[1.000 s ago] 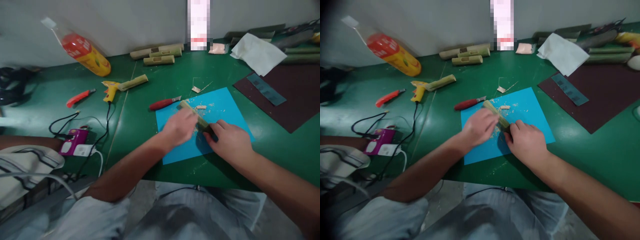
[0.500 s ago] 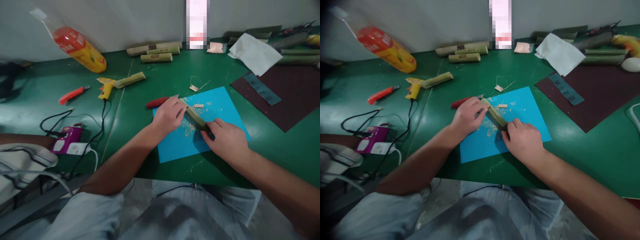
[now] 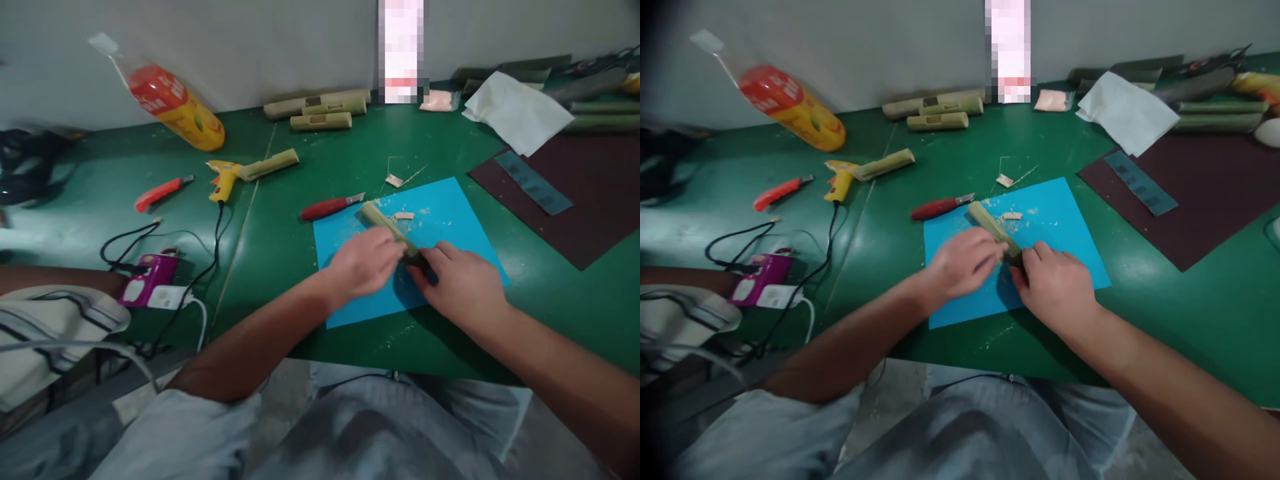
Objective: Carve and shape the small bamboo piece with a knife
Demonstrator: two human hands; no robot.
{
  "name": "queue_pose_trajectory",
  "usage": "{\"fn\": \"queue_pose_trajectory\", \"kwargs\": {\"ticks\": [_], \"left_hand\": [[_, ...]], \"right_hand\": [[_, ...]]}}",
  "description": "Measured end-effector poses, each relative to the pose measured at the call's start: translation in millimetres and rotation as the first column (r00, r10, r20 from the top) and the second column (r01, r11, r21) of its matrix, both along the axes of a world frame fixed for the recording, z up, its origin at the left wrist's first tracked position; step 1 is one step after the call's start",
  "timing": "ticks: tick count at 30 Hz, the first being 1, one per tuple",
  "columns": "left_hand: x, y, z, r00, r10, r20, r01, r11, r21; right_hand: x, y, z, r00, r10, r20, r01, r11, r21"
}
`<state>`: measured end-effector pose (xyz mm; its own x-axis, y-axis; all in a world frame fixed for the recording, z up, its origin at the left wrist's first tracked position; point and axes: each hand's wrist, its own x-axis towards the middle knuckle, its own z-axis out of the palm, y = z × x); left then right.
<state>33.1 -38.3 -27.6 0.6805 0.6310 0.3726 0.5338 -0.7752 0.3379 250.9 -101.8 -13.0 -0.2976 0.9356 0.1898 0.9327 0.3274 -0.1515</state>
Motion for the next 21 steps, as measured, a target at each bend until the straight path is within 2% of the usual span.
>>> {"fn": "queue_pose_trajectory", "kwargs": {"ticks": [2,3,5,7,8,11,12,16,19,20,21], "left_hand": [[-0.2,0.3,0.4,0.993,0.104,0.062,-0.109,0.99,0.085],[0.2,-0.1,0.6,0.991,0.119,0.069,-0.126,0.986,0.109],[2.1,-1.9,0.6,1.0,0.026,0.011,-0.027,0.989,0.144],[3.4,-3.1,0.3,0.999,-0.026,-0.03,0.029,0.993,0.115],[3.3,-2.8,0.2,1.0,-0.015,-0.02,0.017,0.993,0.114],[2.3,-0.8,0.5,0.992,0.118,0.047,-0.124,0.981,0.149],[2.5,-0.9,0.8,0.992,0.118,0.051,-0.125,0.98,0.153],[5.4,-2.8,1.6,0.998,-0.049,-0.032,0.053,0.99,0.128],[5.6,-1.7,1.5,0.996,0.075,0.058,-0.084,0.98,0.18],[5.8,-2.0,1.3,0.993,0.097,0.062,-0.106,0.978,0.18],[6.2,-2.9,1.2,0.998,0.06,0.026,-0.064,0.98,0.188]], "right_hand": [[0.1,-0.1,-0.5,1.0,-0.016,0.0,0.016,1.0,0.003],[0.0,-0.1,-0.5,1.0,-0.014,0.002,0.014,1.0,-0.001],[0.0,-0.3,-0.4,1.0,0.005,0.006,-0.005,1.0,-0.012],[-0.1,-0.5,-0.4,1.0,0.011,0.004,-0.011,1.0,-0.017],[-0.1,-0.5,-0.4,1.0,0.005,0.002,-0.005,1.0,-0.014],[-0.5,-0.9,-0.4,1.0,-0.017,0.008,0.017,1.0,-0.008],[-0.6,-1.1,-0.4,1.0,-0.013,0.013,0.013,1.0,-0.006],[-0.5,-1.7,-0.5,1.0,0.009,0.018,-0.009,1.0,0.01],[-0.3,-1.4,-0.4,1.0,-0.013,0.017,0.013,1.0,0.009],[-0.3,-1.3,-0.4,1.0,-0.014,0.021,0.014,1.0,0.005],[-0.2,-1.2,-0.3,1.0,-0.008,0.026,0.008,1.0,0.001]]}}
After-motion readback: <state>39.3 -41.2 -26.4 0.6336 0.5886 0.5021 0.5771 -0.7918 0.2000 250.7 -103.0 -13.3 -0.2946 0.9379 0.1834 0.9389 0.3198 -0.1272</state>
